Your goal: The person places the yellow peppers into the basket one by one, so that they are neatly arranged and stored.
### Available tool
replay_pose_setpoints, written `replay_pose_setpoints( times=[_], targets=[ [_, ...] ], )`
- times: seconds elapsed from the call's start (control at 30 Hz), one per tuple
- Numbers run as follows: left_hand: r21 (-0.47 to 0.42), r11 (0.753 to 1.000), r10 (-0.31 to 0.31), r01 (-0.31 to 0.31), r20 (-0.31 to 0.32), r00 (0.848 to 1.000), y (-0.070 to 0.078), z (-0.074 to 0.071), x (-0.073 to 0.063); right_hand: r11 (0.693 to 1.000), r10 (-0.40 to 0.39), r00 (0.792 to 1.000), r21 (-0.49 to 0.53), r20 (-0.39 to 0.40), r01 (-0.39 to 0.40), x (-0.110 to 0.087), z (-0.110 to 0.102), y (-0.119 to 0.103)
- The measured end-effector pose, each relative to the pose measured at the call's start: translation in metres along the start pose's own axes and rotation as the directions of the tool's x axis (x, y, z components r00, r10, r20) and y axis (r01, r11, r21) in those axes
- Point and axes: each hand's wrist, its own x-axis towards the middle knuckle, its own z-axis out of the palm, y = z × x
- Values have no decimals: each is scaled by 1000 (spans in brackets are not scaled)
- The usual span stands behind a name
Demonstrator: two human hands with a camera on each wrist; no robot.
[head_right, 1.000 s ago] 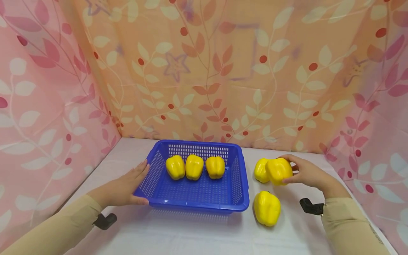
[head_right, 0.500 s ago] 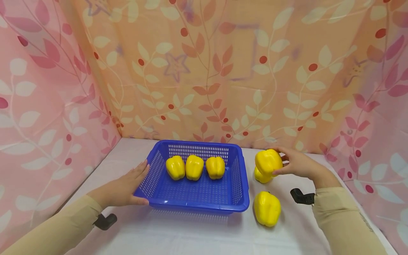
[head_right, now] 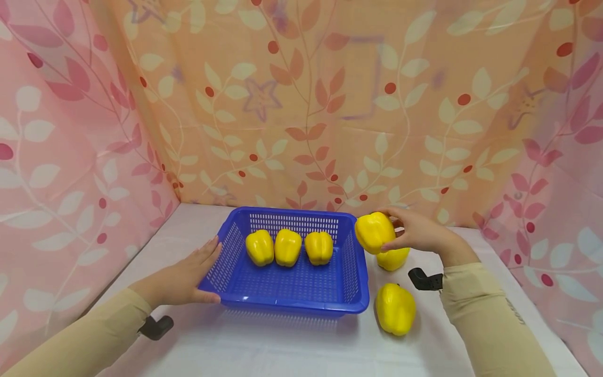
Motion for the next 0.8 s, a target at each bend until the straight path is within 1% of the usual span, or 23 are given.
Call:
replay_pose_setpoints(
  times=[0.13, 0.23, 0.33, 0.47, 0.67, 0.8],
  targets=[
    [0, 1000, -8, 8, 1, 1000, 0, 0, 0, 999, -21, 1000, -27, 0, 21, 9, 4, -9],
    [3, 1000, -17, 17, 4, 1000, 0, 0, 0, 999, -10, 1000, -41, 5, 10, 16, 8, -15],
    [1, 1000, -14, 14, 4, 1000, 0, 0, 0, 999, -7, 1000, -44, 19, 8, 22, 12, -22],
    [0, 1000, -5, 5, 3, 1000, 1, -1, -1, 1000, -15, 999, -27, 49, 16, 31, 18, -32],
    [6, 1000, -7, 7, 4, 1000, 1, -1, -1, 1000, -17, 997, -2, 77, 17, 43, 29, -43],
    [7, 1000, -3, 3, 3, 1000, 2, -1, -1, 999, -43, 994, 4, 95, 43, 51, 35, -48]
  ],
)
